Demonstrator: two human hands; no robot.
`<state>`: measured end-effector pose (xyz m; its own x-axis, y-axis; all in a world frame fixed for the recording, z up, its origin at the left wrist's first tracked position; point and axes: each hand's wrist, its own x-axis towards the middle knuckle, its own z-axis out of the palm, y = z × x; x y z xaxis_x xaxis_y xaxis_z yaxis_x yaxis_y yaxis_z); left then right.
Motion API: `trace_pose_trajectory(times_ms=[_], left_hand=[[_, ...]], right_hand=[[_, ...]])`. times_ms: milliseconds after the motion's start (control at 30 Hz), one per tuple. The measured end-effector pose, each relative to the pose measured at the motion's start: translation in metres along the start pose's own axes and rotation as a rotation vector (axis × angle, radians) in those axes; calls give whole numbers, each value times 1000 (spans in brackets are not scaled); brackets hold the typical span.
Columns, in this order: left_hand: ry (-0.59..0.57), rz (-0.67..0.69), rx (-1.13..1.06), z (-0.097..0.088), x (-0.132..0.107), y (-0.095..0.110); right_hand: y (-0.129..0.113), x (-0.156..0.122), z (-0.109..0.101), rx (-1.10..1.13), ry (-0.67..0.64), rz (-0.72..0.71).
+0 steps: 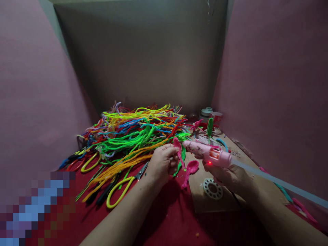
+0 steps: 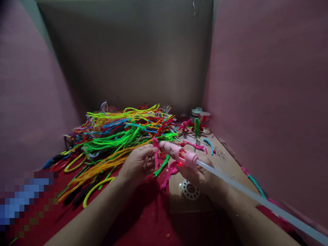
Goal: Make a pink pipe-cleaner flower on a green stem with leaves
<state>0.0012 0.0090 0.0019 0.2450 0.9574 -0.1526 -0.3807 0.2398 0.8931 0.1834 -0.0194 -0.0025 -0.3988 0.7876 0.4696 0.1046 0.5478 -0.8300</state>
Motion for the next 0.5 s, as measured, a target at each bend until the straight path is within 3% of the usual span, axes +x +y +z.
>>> trace_pose_trajectory(times_ms=[367, 500], left_hand=[[8, 17, 0, 0, 0, 0], [-3, 12, 8, 0, 0, 0]], right_hand=[[1, 3, 1, 25, 37, -53], [-3, 2, 2, -10, 74, 19]])
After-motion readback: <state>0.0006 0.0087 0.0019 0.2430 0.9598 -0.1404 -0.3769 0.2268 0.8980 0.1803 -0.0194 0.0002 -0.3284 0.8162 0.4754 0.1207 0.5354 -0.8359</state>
